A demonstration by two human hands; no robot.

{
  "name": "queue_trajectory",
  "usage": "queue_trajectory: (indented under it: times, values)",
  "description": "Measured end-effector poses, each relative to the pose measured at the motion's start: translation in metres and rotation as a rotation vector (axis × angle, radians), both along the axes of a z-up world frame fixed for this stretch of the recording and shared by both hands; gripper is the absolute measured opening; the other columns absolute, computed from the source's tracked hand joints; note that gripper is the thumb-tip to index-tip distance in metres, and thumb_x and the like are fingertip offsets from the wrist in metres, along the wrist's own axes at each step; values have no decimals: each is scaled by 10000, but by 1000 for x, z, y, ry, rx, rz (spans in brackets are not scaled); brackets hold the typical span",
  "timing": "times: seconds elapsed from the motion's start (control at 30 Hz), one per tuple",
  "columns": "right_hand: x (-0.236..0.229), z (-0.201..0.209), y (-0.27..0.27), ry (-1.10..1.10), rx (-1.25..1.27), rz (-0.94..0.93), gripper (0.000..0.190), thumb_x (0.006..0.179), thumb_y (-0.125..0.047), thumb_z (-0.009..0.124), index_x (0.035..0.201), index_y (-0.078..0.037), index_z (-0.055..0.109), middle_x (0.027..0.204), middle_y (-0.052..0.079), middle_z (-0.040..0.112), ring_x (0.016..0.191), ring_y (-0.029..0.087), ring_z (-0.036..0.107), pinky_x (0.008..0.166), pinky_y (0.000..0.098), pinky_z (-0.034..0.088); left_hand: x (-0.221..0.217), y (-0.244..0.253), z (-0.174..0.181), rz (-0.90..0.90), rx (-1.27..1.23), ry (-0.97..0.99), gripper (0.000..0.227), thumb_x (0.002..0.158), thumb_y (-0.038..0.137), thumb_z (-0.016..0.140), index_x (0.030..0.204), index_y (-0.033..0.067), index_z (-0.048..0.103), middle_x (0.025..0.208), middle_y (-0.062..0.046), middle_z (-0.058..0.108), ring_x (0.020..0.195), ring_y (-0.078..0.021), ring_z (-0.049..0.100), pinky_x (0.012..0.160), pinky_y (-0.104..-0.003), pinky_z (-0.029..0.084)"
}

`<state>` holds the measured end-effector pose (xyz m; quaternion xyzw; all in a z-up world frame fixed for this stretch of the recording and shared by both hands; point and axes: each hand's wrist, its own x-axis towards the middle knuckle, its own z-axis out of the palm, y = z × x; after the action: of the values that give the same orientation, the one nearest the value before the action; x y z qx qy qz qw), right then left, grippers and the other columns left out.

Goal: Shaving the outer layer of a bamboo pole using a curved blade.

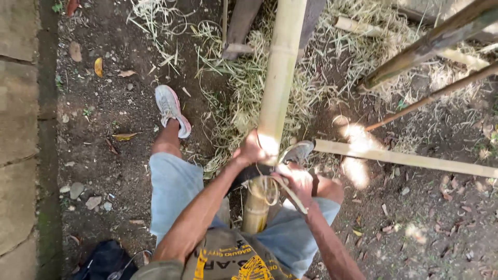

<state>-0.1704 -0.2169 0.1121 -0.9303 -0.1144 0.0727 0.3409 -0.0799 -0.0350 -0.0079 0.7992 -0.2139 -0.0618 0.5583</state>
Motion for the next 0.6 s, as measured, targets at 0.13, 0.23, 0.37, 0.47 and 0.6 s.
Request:
queue_trajectory:
  times: [0.13,0.23,0.37,0.47,0.6]
  values:
    - [3,21,0,-122,29,-1,283,851,-281,817,1085,-153,723,844,77,660,748,271,647,671,402,497,-12,-10,44,116,259,-16,264,836,173,785,974,-2,644,819,-140,720,552,-221,688,456,-288,544]
    - [-11,-2,-10,-60,-57,-21,248,803,-300,831,982,-158,733,805,84,664,728,288,657,654,405,502,-13,-8,70,196,215,-19,403,771,206,819,976,-47,581,761,-142,700,526,-206,674,416,-271,547]
    - [-21,-44,-27,-28,-46,36,194,846,-232,771,1037,-206,787,833,76,704,691,267,675,623,386,537,-13,19,128,192,124,370,544,785,270,813,1064,-117,552,725,-137,688,521,-207,682,415,-286,570]
    - [6,-47,-22,-302,-101,-55,457,773,-216,753,1211,-94,710,1046,97,747,943,344,700,765,407,584,-27,34,117,110,279,406,383,895,252,750,1054,-61,596,789,-157,678,603,-246,661,476,-347,575]
    - [55,-22,-7,110,41,-405,278,962,-319,692,1076,-67,716,797,114,720,581,185,651,496,343,534,-29,36,77,363,184,-221,246,1042,143,643,1186,-46,579,968,-177,662,859,-275,654,730,-387,579]
